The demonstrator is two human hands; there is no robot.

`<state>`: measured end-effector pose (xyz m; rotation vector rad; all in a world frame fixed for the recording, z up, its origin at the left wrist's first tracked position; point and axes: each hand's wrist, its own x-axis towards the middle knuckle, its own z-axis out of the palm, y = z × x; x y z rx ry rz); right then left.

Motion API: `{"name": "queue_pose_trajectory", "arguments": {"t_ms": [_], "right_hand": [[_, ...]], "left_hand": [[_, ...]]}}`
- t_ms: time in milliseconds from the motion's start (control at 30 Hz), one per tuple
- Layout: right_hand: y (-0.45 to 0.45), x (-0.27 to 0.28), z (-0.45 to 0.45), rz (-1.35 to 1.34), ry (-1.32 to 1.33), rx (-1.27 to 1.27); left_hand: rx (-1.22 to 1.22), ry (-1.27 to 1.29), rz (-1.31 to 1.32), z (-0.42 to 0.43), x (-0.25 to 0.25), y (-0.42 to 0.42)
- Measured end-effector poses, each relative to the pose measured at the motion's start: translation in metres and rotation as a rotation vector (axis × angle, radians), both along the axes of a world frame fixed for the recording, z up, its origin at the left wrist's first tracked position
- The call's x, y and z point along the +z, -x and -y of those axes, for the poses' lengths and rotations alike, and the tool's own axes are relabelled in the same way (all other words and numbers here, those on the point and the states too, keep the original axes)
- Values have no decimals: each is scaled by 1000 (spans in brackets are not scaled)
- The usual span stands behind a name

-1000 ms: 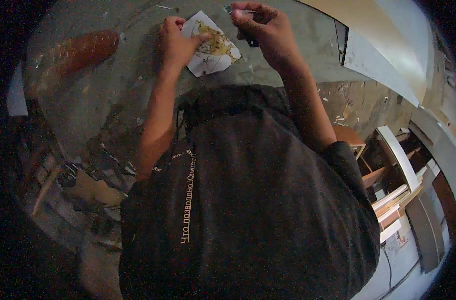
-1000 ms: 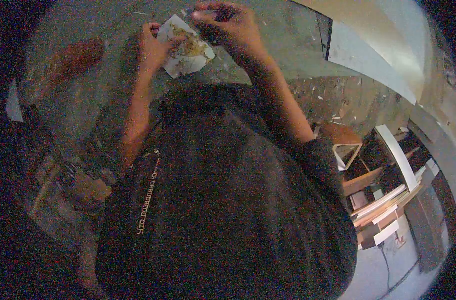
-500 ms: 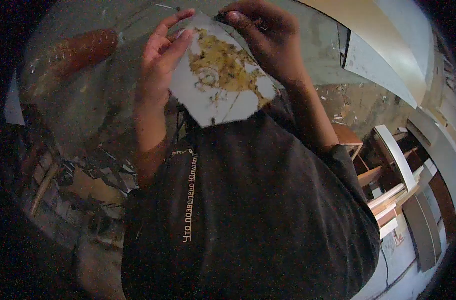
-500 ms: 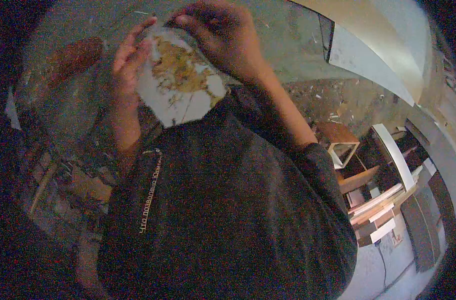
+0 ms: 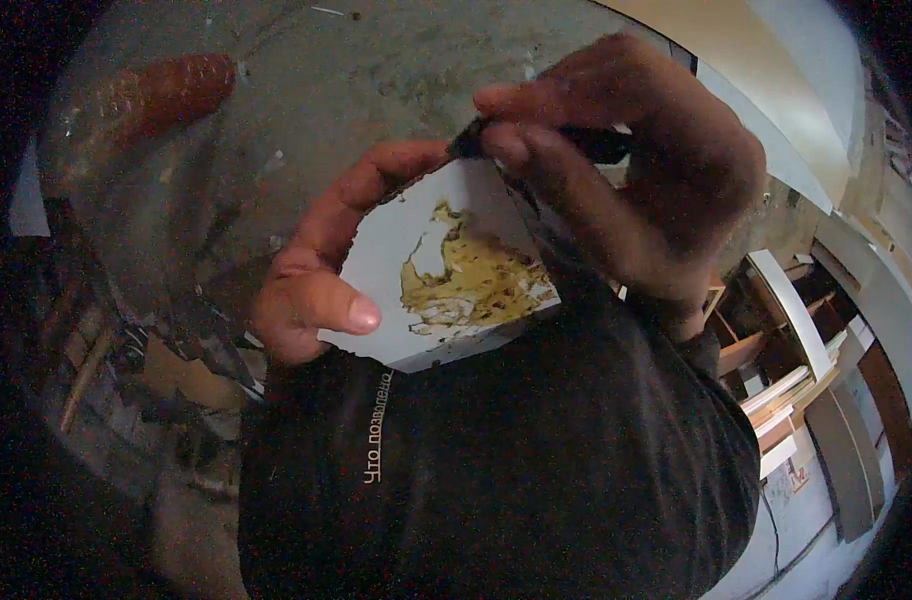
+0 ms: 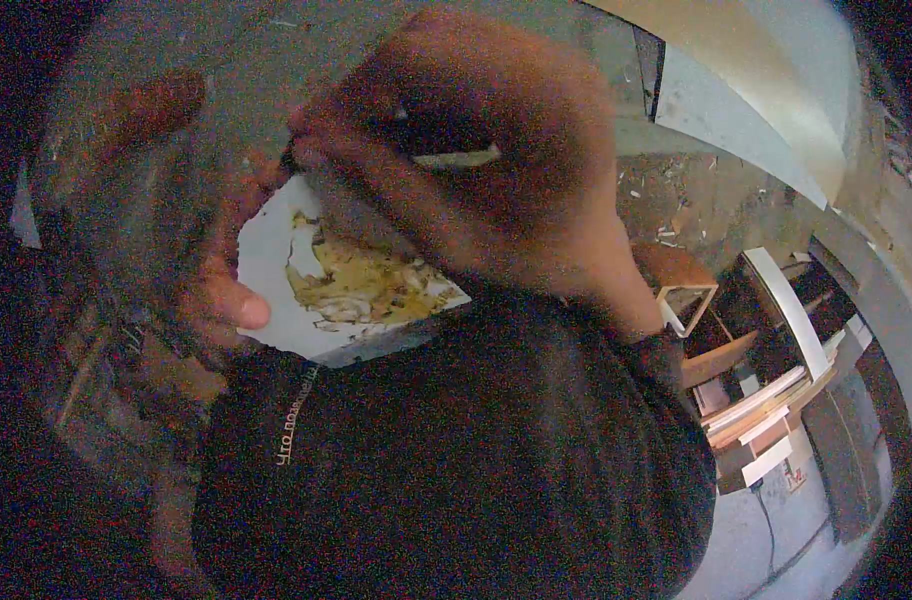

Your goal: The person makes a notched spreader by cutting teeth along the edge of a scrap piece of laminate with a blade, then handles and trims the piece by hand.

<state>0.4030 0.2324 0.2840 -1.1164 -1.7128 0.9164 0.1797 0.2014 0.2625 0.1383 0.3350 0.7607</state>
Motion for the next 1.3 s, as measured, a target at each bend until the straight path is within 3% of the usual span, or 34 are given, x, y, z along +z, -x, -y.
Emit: {"name": "queue_pose_trajectory", "arguments": {"t_ms": [67, 167, 300, 567, 767, 867, 933, 1033, 1167, 1300], "right_hand": [[-7, 7, 1, 54, -91, 71], [-2, 7, 9, 65, -103, 0], [1, -5, 15, 92, -191, -27], [4, -19, 17, 59, -168, 36], [5, -25, 12, 13, -157, 104], [1, -23, 12, 18, -135, 130], [0, -24, 11, 15, -116, 145], [-1, -27, 13, 4, -93, 155], [0, -28, 16, -4, -62, 162], [4, -27, 20, -61, 53, 85]], "left_hand": [[114, 74, 212, 6, 2, -19], [109, 97, 252, 7, 2, -17], [164, 42, 107, 30, -32, 1], [65, 128, -357, 6, 24, -7], [34, 73, -402, 0, 23, -6], [109, 39, -62, 3, 8, -14], [85, 47, -67, 1, 7, -14], [-37, 99, -442, -2, 25, -9], [-26, 87, -477, 2, 22, -7], [77, 57, -392, 19, -13, 5]]}}
